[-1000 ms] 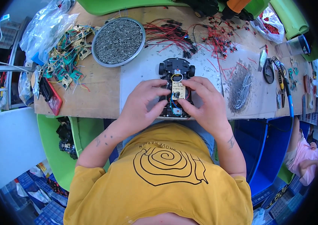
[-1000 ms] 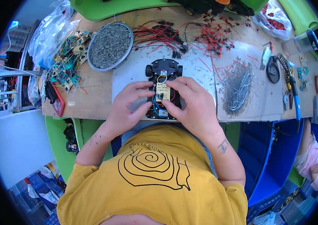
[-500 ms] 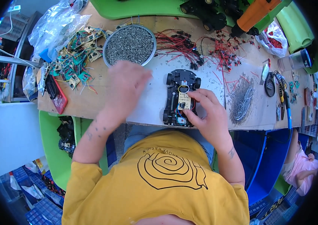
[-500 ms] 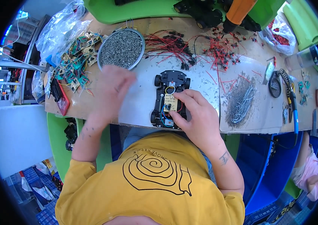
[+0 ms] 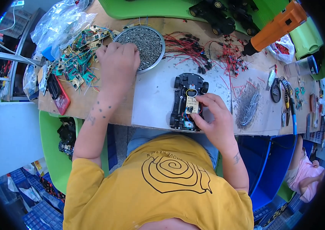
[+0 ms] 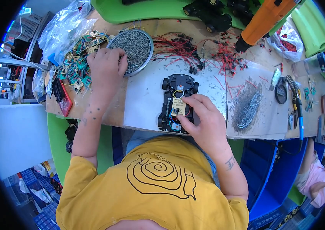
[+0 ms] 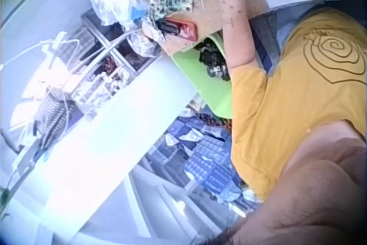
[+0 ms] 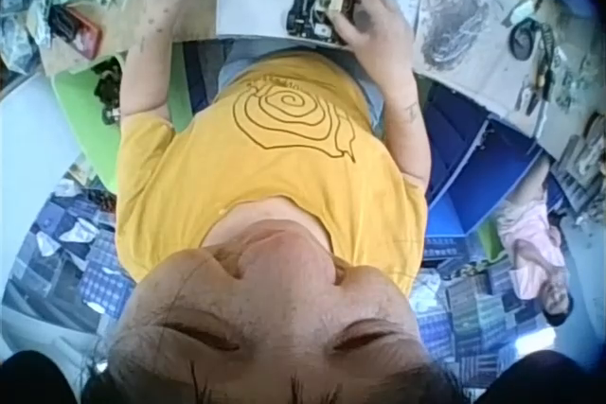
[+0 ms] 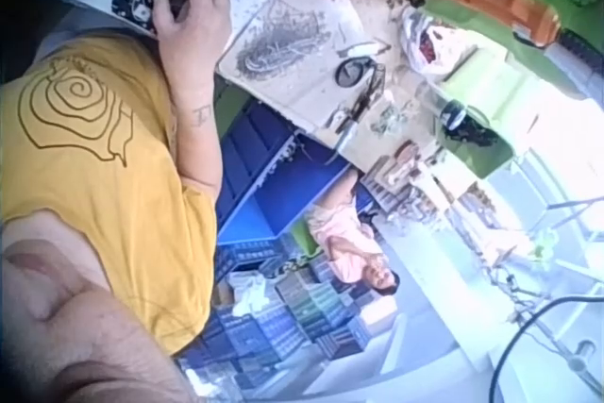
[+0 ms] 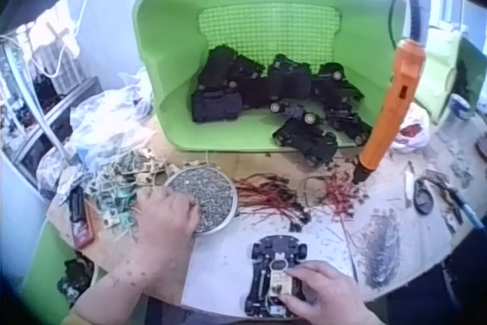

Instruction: The person assembles a toy car by soldering wires to a circuit board with a soldering iron, then secures components to the toy car chassis with an electric screwdriver.

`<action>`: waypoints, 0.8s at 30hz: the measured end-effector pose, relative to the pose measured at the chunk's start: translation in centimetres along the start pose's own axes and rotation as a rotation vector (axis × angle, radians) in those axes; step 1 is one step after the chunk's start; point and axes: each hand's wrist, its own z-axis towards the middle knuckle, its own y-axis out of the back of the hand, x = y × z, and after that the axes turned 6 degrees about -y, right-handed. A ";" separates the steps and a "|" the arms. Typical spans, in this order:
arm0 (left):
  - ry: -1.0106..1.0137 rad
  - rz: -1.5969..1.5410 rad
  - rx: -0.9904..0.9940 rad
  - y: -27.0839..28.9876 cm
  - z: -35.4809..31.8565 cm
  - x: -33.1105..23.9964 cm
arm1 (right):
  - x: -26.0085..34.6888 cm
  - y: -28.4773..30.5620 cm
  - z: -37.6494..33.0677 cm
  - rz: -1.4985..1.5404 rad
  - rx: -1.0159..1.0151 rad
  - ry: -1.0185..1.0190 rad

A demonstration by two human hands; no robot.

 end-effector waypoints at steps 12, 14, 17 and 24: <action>-0.056 -0.248 -0.069 1.9 -0.7 -4.3 | -0.4 0.1 0.3 0.018 0.028 -0.006; -0.101 -0.509 -0.009 2.8 -1.3 -7.0 | -0.2 0.2 0.4 -0.003 -0.001 0.043; -0.134 -0.702 0.049 2.9 -2.7 -10.0 | -0.5 0.0 0.3 0.026 0.013 0.044; -0.115 -0.708 0.059 2.1 -4.1 -11.2 | -0.2 3.9 2.3 0.068 0.121 0.019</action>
